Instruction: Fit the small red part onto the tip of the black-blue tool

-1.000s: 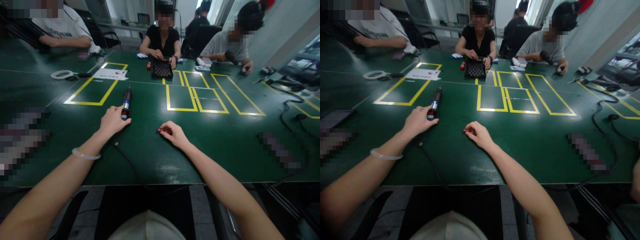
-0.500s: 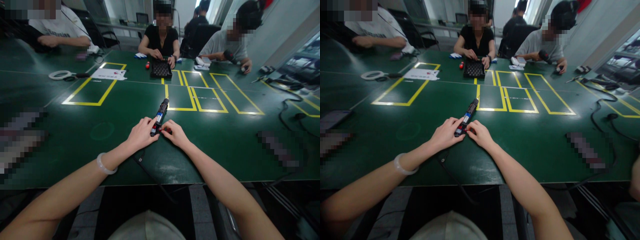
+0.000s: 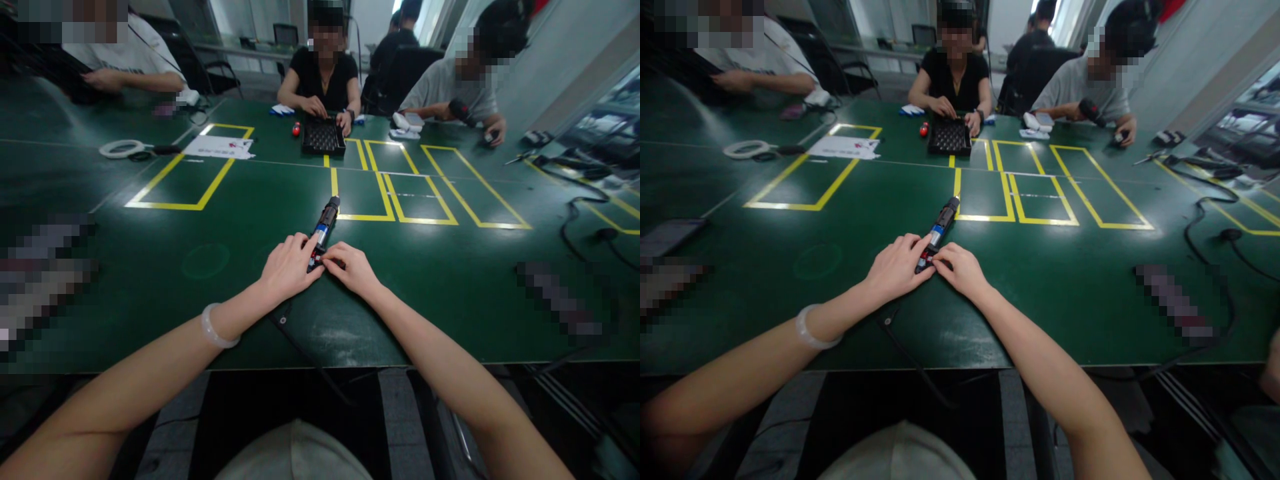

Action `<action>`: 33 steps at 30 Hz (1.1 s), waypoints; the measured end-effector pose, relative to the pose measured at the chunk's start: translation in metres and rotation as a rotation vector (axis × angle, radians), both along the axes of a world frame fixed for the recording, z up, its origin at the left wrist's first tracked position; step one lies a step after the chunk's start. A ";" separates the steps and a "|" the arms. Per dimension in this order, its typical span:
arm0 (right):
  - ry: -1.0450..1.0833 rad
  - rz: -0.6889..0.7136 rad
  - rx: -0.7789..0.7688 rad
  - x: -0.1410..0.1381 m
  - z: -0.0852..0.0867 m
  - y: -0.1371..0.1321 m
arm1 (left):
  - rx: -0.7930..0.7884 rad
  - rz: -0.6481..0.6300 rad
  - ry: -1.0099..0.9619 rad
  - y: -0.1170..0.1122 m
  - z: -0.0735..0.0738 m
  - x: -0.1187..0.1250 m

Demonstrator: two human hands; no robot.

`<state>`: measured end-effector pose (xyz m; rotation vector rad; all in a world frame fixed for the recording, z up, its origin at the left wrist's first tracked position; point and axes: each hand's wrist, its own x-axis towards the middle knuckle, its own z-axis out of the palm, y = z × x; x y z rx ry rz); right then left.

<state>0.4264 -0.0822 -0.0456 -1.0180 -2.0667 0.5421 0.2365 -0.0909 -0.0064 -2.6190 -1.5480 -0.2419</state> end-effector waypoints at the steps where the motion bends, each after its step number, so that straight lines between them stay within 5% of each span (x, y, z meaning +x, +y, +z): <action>1: 0.009 0.006 0.005 0.001 0.001 0.000 | 0.008 0.007 0.008 0.000 0.000 0.001; 14: 0.065 -0.030 -0.047 0.004 0.004 0.000 | 0.036 0.085 0.052 0.008 -0.004 -0.023; 33: 0.032 -0.024 -0.091 0.005 0.001 -0.001 | -0.103 0.531 0.094 0.070 0.004 -0.194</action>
